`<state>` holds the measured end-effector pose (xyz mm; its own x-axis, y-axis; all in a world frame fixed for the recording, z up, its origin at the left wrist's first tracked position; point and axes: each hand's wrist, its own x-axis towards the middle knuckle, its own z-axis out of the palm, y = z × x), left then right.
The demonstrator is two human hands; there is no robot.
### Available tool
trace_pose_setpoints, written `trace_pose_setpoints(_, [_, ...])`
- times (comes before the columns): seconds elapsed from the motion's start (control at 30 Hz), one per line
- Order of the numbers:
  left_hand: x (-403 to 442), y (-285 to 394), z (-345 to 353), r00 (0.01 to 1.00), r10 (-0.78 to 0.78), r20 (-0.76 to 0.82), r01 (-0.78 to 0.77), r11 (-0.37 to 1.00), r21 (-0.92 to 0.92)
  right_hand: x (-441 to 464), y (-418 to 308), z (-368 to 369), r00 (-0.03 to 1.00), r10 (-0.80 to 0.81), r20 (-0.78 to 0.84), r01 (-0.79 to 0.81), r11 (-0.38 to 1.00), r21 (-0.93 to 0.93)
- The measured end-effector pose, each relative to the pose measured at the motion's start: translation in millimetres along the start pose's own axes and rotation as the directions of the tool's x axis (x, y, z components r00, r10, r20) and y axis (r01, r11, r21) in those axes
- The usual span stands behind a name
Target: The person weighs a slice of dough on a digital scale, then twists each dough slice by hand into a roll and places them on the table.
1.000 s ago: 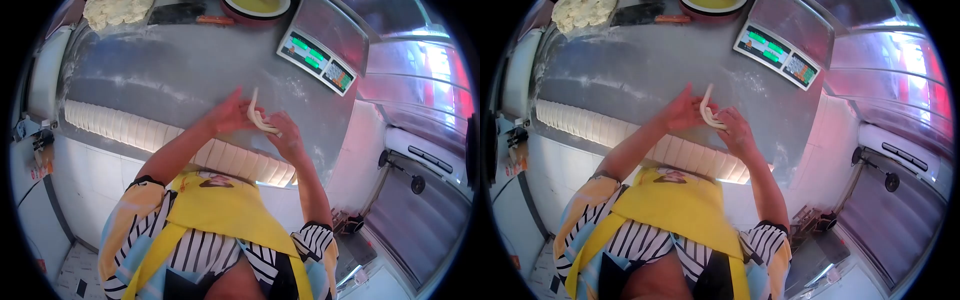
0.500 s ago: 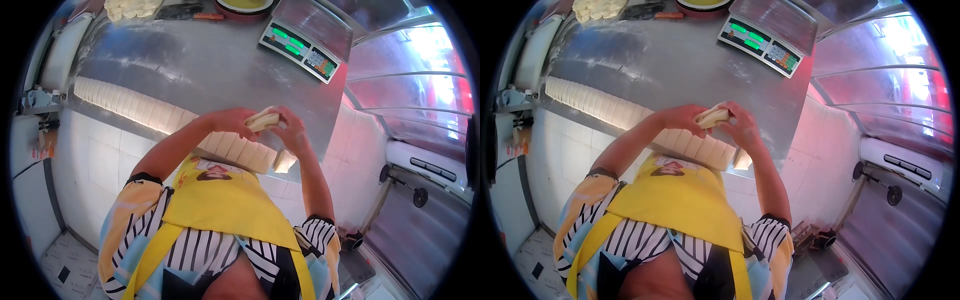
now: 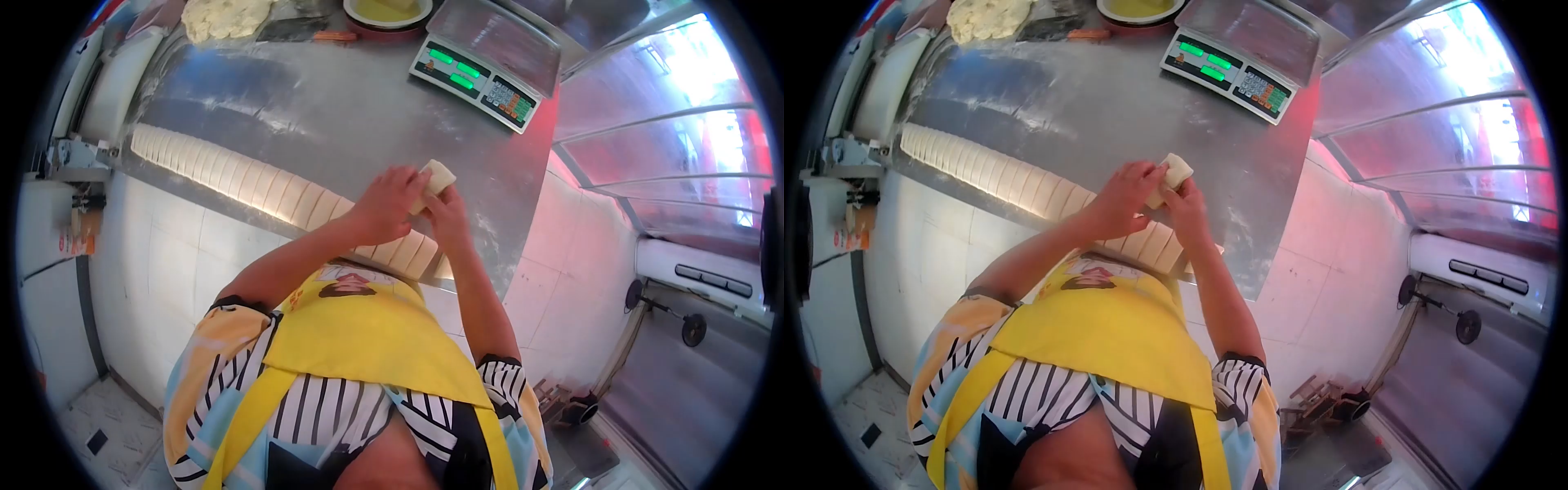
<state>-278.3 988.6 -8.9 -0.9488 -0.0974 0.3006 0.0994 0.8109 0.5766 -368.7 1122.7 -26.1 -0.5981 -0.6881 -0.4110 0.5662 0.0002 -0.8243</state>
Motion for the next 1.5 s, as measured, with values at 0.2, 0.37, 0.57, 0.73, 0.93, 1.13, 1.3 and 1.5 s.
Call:
trace_pose_setpoints(0.2, [20, -40, -14, 0.842, -0.313, 0.439, 0.539, 0.486, -0.688, -5, -29, 6, 0.992, 0.055, 0.111, -0.037, 0.987, -0.157])
trace_pose_setpoints(0.37, [20, -59, -13, 0.861, -0.258, 0.439, 0.509, 0.393, -0.766, 11, -24, 4, 1.000, 0.020, -0.020, -0.027, 0.897, -0.442])
trace_pose_setpoints(0.57, [17, -71, -17, 0.774, -0.282, 0.566, 0.623, 0.184, -0.760, 12, -31, 20, 0.991, 0.090, 0.103, -0.037, 0.900, -0.434])
trace_pose_setpoints(0.73, [16, -69, -28, 0.700, -0.372, 0.610, 0.668, 0.040, -0.743, 17, -21, 32, 0.998, -0.044, -0.053, 0.015, 0.887, -0.461])
trace_pose_setpoints(0.93, [11, -71, -31, 0.737, -0.411, 0.536, 0.661, 0.272, -0.699, 18, -12, 30, 0.988, -0.120, -0.098, 0.055, 0.860, -0.508])
trace_pose_setpoints(1.13, [6, -71, -23, 0.797, -0.361, 0.485, 0.594, 0.320, -0.738, 15, -7, 27, 0.989, -0.050, -0.142, -0.007, 0.928, -0.374])
trace_pose_setpoints(1.3, [5, -70, -23, 0.739, -0.359, 0.570, 0.649, 0.150, -0.746, 8, -10, 31, 0.996, 0.011, -0.090, -0.035, 0.961, -0.276])
trace_pose_setpoints(1.5, [3, -74, -26, 0.779, -0.355, 0.516, 0.617, 0.289, -0.732, 9, -8, 28, 0.988, 0.040, -0.147, -0.074, 0.970, -0.233])
